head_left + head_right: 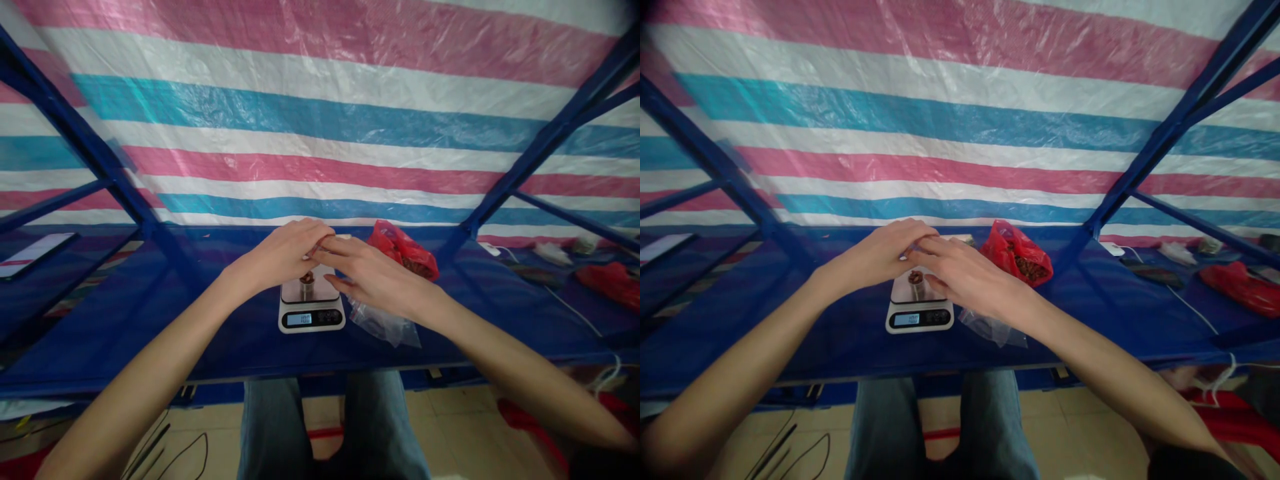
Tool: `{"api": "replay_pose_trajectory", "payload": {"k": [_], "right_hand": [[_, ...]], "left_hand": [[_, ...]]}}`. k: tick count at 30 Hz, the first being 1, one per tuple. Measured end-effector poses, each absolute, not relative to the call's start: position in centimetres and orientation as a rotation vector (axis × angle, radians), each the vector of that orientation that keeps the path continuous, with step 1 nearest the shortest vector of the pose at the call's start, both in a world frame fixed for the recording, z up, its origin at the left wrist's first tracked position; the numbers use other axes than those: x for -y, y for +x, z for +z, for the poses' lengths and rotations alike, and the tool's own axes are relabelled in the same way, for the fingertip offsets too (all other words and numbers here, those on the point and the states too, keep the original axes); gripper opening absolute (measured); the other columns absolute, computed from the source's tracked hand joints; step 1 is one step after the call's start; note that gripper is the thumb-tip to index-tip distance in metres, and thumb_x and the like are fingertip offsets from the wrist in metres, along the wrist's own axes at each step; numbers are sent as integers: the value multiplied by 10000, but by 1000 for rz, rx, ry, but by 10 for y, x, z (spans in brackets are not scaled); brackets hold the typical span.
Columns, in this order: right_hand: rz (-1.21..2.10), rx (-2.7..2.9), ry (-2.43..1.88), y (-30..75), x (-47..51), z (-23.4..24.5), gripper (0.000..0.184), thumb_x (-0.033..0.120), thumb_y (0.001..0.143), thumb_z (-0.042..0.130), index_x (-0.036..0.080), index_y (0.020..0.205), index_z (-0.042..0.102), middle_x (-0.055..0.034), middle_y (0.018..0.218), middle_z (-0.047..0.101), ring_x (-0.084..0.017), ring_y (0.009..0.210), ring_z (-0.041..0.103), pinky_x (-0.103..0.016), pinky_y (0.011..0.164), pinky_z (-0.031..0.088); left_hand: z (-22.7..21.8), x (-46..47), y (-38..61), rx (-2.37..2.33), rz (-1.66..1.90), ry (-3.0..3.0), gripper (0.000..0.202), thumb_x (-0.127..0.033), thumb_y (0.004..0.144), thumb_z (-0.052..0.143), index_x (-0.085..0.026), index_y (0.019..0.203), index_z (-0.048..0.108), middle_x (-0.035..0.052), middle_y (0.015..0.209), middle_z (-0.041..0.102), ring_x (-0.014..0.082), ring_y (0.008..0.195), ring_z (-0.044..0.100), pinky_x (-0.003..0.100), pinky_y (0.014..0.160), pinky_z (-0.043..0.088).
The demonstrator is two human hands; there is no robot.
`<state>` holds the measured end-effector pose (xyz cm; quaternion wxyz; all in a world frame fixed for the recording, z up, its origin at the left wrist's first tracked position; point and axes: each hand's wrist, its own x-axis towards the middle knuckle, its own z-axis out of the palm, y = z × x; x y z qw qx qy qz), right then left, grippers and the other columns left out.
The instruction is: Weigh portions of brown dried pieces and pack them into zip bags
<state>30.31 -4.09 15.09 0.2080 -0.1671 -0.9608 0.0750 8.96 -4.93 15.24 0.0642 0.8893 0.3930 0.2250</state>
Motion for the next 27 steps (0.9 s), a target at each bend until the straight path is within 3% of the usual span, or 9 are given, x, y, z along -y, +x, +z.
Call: {"api": "replay_pose_trajectory", "payload": {"k": [3, 7, 9, 13, 16, 18, 21, 27], "right_hand": [[214, 2704, -393, 296, 41, 147, 442, 132, 981, 608, 292, 1390, 661, -96, 1372, 674, -319, 1310, 600, -553, 1092, 476], [455, 2364, -420, 293, 37, 120, 357, 156, 1033, 537, 297, 1312, 710, -66, 1322, 710, -259, 1283, 626, -490, 1101, 490], [567, 2197, -558, 292, 33, 97, 336, 229, 1010, 626, 292, 1335, 690, -71, 1336, 704, -257, 1278, 626, -487, 1107, 491], [681, 2249, -821, 282, 23, 55, 551, 296, 788, 896, 246, 1302, 705, -119, 1313, 693, -301, 1235, 626, -529, 1077, 500], [782, 2245, -859, 270, 16, 43, 336, 224, 756, 898, 220, 1070, 776, -74, 1093, 749, -258, 1056, 681, -464, 990, 543], [922, 2160, -830, 265, 11, 44, 258, 213, 781, 859, 207, 1024, 772, -47, 1010, 767, -219, 935, 703, -398, 904, 568], [1057, 2013, -742, 260, 2, 52, 310, 248, 805, 825, 189, 1101, 760, -64, 1054, 775, -206, 898, 717, -354, 819, 580], [947, 2127, -663, 255, -8, 69, 468, 263, 852, 815, 224, 1300, 685, -52, 1051, 742, -203, 879, 697, -387, 850, 571]], "left_hand": [[154, 52, 84, -1290, 553, 2757, 134, -127, 856, 576, -214, 955, 597, 60, 944, 667, 255, 922, 629, 370, 815, 458], [139, 50, 65, -1422, 625, 2680, 121, -146, 886, 552, -223, 980, 554, 41, 922, 635, 231, 875, 615, 346, 761, 443], [123, 46, 51, -1516, 721, 2641, 112, -170, 904, 543, -226, 1000, 557, 31, 904, 624, 228, 867, 612, 349, 776, 447], [85, 34, 32, -1602, 856, 2398, 255, -178, 874, 562, -234, 1123, 566, -2, 856, 622, 213, 804, 621, 347, 780, 463], [64, 29, 31, -1566, 881, 2307, 288, -146, 830, 573, -238, 1103, 563, -10, 884, 655, 198, 797, 640, 332, 775, 478], [56, 28, 33, -1548, 900, 2285, 244, -131, 809, 590, -240, 1026, 568, -2, 921, 677, 199, 840, 652, 330, 796, 482], [51, 29, 37, -1532, 941, 2246, 207, -142, 792, 640, -243, 961, 573, 3, 934, 690, 209, 893, 649, 336, 825, 480], [48, 28, 37, -1553, 1001, 2147, 211, -228, 780, 737, -241, 961, 630, 16, 949, 712, 235, 909, 652, 350, 801, 476]]}}
